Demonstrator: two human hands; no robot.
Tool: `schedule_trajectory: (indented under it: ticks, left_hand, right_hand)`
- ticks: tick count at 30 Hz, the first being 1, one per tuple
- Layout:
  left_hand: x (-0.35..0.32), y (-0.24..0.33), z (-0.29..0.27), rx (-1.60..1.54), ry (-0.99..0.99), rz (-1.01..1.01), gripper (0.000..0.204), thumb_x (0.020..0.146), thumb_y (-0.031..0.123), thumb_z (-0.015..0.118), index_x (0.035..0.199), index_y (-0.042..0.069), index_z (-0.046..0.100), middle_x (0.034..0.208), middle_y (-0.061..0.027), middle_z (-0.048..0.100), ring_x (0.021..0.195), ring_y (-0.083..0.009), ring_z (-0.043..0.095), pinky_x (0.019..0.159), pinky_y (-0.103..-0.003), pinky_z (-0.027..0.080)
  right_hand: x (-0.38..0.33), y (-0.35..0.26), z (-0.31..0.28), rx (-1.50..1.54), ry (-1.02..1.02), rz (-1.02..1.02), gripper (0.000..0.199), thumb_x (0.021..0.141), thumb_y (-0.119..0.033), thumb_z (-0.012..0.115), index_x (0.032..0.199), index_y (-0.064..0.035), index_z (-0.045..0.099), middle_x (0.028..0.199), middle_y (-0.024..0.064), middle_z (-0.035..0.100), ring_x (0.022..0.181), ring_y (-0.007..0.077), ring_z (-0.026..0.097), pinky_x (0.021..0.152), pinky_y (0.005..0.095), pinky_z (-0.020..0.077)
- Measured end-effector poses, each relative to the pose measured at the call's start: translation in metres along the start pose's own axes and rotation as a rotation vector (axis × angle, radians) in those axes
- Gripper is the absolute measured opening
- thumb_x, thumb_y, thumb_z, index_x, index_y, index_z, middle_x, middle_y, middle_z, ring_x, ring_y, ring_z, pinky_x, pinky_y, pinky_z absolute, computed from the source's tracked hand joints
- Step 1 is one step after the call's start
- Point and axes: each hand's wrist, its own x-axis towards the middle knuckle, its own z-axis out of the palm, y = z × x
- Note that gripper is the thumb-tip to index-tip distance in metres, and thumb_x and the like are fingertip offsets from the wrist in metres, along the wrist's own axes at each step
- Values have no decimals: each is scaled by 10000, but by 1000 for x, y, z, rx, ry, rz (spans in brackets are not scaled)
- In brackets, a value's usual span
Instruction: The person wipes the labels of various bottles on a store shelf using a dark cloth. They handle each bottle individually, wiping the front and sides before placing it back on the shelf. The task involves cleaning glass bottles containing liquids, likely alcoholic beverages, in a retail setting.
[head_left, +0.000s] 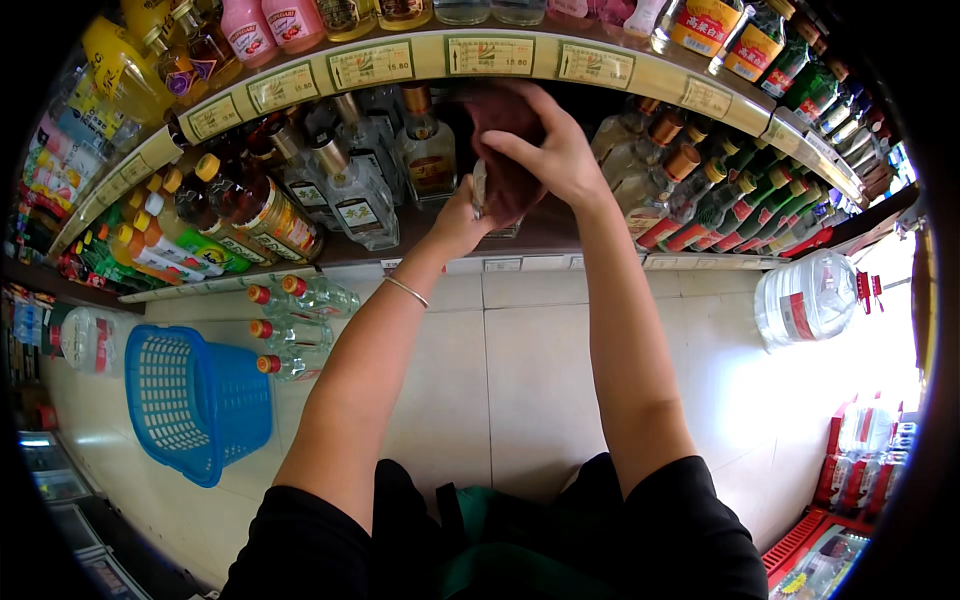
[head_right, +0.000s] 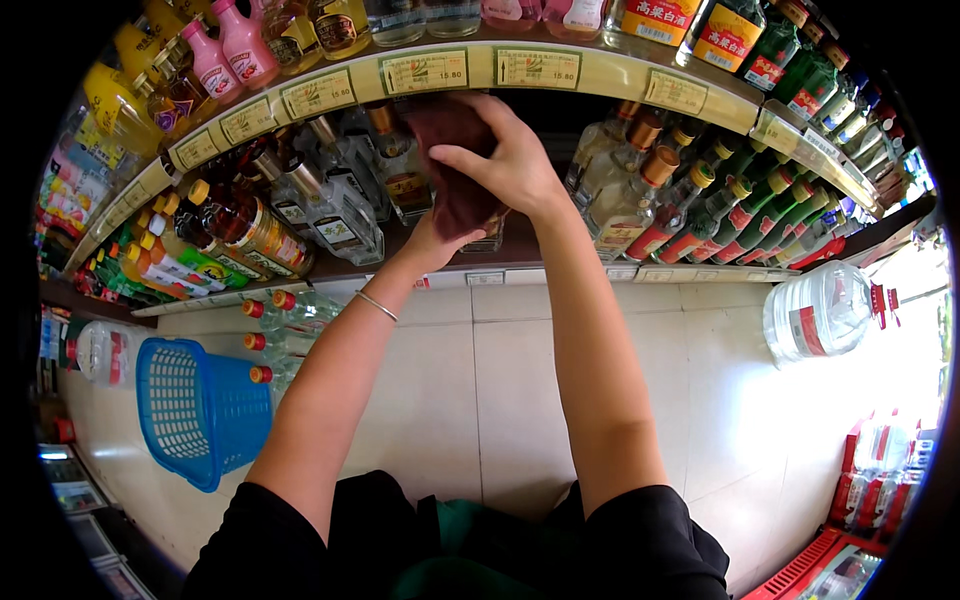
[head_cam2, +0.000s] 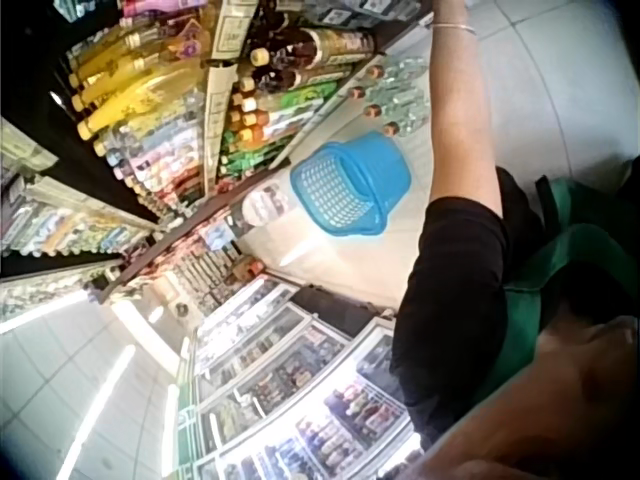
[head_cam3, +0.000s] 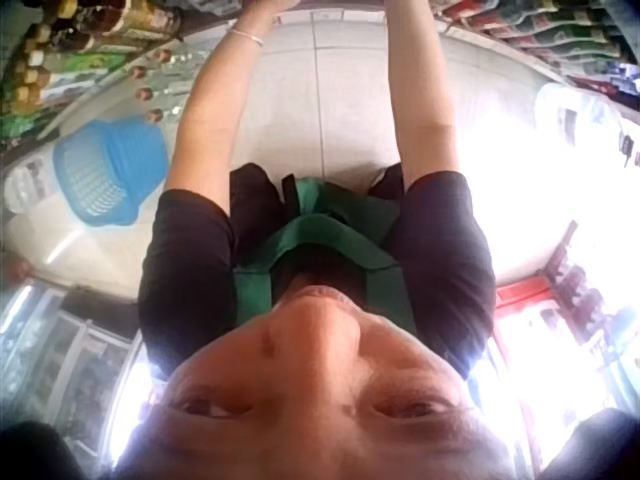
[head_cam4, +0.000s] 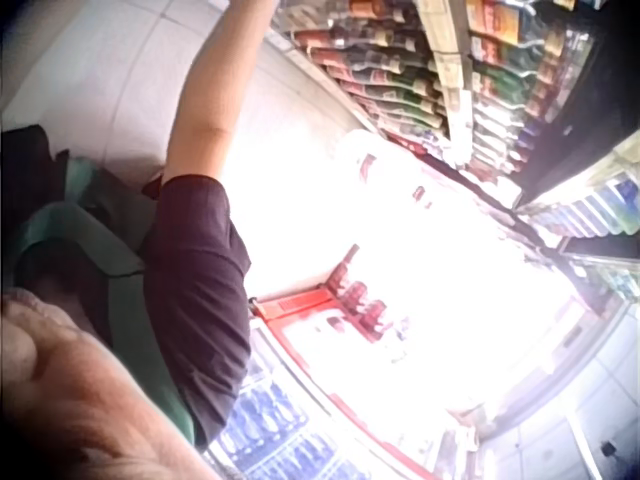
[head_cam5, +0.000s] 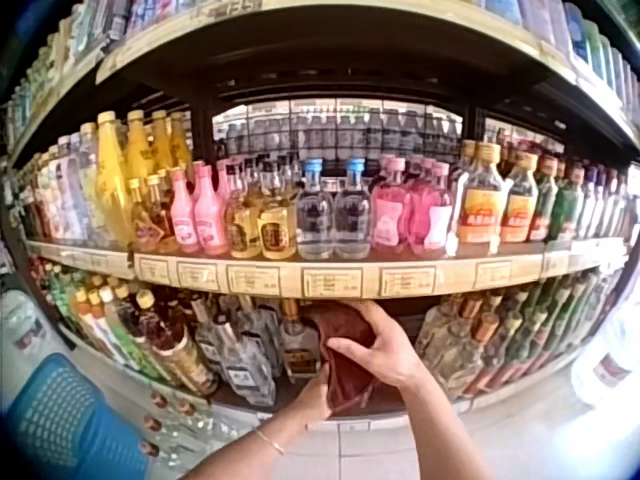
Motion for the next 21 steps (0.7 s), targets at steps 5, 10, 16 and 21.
schedule_trajectory:
  ticks: [5,10,16,21]
  left_hand:
    - [2,-1,6,-21,66,61,816,796,192,803,1427,1,322,1305,-160,566,1211,-279,545,1036,-355,407]
    - [-1,-2,11,52,166,118,719,798,168,786,1355,4,362,1282,-190,567,1173,-317,571,1011,-374,432]
    - [-1,4,14,-135,108,-9,505,830,67,708,1231,13,404,1183,-254,590,1108,-431,594,922,-427,481]
    - [-1,1,12,81,218,47,542,823,107,735,1244,26,403,1169,-262,598,1121,-445,580,923,-437,480]
  right_hand:
    - [4,38,30,103,301,65,608,731,-229,831,1242,-61,549,1016,129,690,934,280,670,851,339,524]
    - [-39,45,55,-351,478,123,534,859,-262,718,1293,-36,503,1100,187,652,984,380,634,850,414,521]
    - [-141,111,91,-119,471,262,702,880,-189,718,1446,9,352,1361,212,492,1254,353,496,1040,399,403]
    - [-128,110,58,118,209,348,753,848,-206,787,1434,12,367,1249,169,593,1151,245,573,986,347,454]
